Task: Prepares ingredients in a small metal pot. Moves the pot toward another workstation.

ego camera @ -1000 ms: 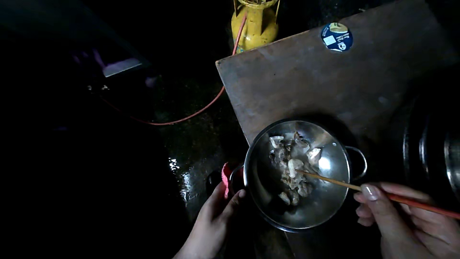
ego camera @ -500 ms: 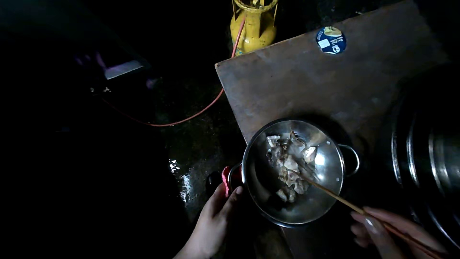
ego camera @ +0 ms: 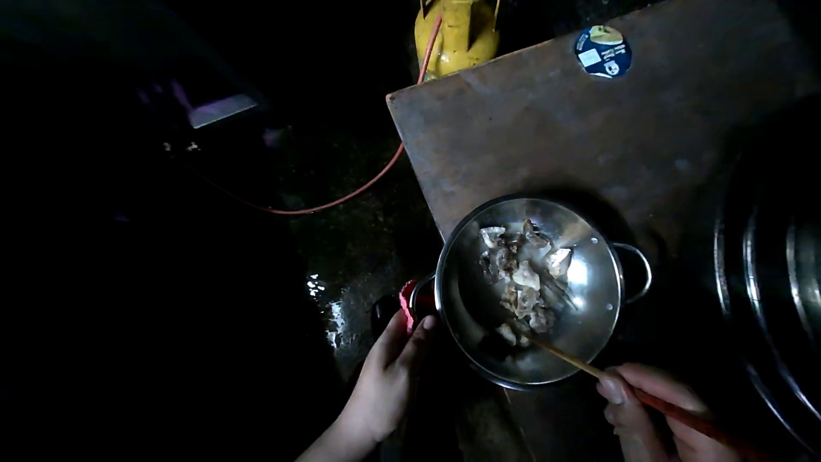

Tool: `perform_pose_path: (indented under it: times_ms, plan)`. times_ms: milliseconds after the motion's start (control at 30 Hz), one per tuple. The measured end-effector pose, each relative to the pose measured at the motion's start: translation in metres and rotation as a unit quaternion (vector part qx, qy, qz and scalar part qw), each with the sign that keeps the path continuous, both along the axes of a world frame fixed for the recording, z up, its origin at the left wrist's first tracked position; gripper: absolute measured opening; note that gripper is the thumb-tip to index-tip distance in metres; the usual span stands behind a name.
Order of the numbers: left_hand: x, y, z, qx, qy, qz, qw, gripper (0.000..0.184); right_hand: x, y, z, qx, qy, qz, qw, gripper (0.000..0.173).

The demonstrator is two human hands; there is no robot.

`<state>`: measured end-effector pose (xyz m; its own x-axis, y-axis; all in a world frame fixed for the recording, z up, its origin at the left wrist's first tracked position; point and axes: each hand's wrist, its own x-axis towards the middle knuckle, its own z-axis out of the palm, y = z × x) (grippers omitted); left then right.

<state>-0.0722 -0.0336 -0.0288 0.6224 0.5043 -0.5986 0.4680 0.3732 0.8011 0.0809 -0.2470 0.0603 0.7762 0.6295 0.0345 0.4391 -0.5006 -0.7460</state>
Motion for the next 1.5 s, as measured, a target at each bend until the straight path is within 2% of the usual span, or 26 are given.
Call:
perform_pose_path:
  times_ms: [200,400,600,767,900,1000,1133,1333,1500]
  plan:
    - [0.0,0.0,0.0,-0.021,0.003,0.002,1.0,0.034,-0.007,0.005,-0.011,0.012,-0.009,0.001,1.0,0.017]
    - [-0.001,0.001,-0.001,-0.001,0.004,-0.008,1.0,0.035,-0.004,-0.005,0.005,0.05,0.044,-0.007,0.998,0.012]
    - [-0.001,0.0,0.0,0.0,0.003,-0.009,1.0,0.036,-0.006,-0.004,-0.013,0.03,0.008,-0.024,0.999,0.014]
    - [-0.001,0.0,0.001,0.0,0.005,-0.012,1.0,0.036,0.001,-0.003,-0.019,0.021,0.027,-0.119,0.992,0.019]
    - [-0.001,-0.001,0.003,0.004,0.009,-0.009,1.0,0.045,0.005,0.001,-0.009,0.08,0.104,-0.194,0.972,0.006]
    - [-0.007,-0.006,0.006,0.047,0.006,0.014,0.999,0.062,-0.001,-0.012,0.002,0.103,0.13,-0.124,0.978,0.004]
    - [-0.014,-0.012,0.009,0.11,-0.011,0.011,0.994,0.083,-0.009,-0.022,0.006,0.101,0.174,-0.045,0.978,0.012]
    - [-0.007,-0.016,-0.001,0.109,0.019,-0.017,0.994,0.081,-0.015,-0.029,-0.001,0.104,0.192,-0.027,0.976,0.015]
    - [0.003,-0.022,-0.002,0.188,0.024,-0.024,0.982,0.109,-0.012,-0.02,0.006,0.107,0.189,0.065,0.974,0.015]
